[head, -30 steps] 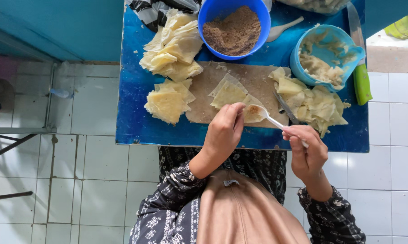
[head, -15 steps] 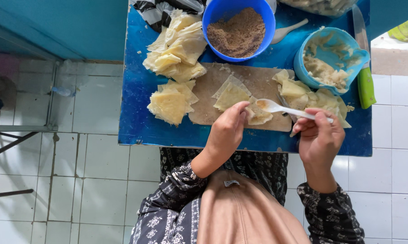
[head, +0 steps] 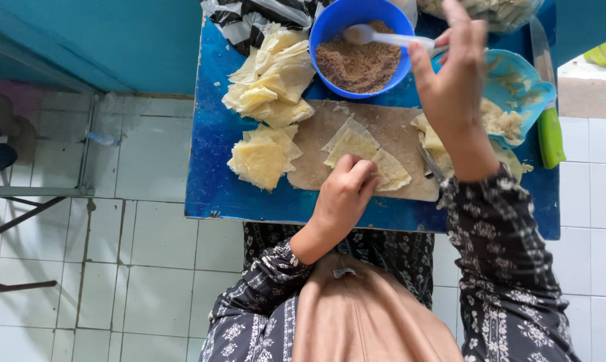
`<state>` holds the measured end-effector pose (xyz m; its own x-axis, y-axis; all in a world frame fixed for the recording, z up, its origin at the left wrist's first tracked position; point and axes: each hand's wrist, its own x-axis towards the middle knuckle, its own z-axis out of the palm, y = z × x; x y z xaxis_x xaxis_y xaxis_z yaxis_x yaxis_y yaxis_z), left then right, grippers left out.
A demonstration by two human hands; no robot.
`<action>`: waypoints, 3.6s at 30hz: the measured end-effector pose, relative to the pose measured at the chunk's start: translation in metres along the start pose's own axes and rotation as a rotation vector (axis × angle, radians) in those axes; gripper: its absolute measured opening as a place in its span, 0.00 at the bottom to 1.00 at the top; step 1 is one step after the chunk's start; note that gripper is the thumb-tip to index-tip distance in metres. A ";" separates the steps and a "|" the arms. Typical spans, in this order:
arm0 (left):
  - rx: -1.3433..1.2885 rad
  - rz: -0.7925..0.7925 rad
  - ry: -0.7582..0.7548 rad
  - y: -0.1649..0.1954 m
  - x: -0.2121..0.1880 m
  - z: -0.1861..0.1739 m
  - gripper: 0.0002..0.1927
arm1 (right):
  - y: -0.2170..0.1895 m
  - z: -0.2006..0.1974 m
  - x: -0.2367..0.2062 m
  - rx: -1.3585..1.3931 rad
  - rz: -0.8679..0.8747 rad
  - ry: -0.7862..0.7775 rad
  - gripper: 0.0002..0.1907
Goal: The person sits at a small blue table folding thin pastry sheets. They place a square wrapper on the board, spoon brown sugar filling from a blue bowl onto it, fold the wrapper over the filling into a triangle, and set the folded piece aside with the finished pile.
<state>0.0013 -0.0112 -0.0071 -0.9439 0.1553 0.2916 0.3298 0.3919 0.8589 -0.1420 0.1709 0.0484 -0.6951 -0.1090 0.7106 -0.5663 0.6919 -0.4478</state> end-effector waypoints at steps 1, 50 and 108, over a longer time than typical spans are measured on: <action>0.027 0.020 0.007 0.000 0.000 0.000 0.08 | -0.009 -0.012 -0.009 -0.254 -0.230 0.043 0.22; 0.395 0.338 -0.112 -0.002 0.002 -0.010 0.10 | -0.052 -0.040 -0.127 0.014 0.239 -0.420 0.06; 0.738 0.287 -0.021 0.004 -0.016 0.005 0.19 | -0.070 -0.041 -0.134 -0.288 -0.071 -0.415 0.15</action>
<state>0.0180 -0.0078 -0.0106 -0.8220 0.3559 0.4446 0.4947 0.8329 0.2479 0.0091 0.1663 0.0064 -0.8097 -0.3967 0.4323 -0.5140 0.8350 -0.1965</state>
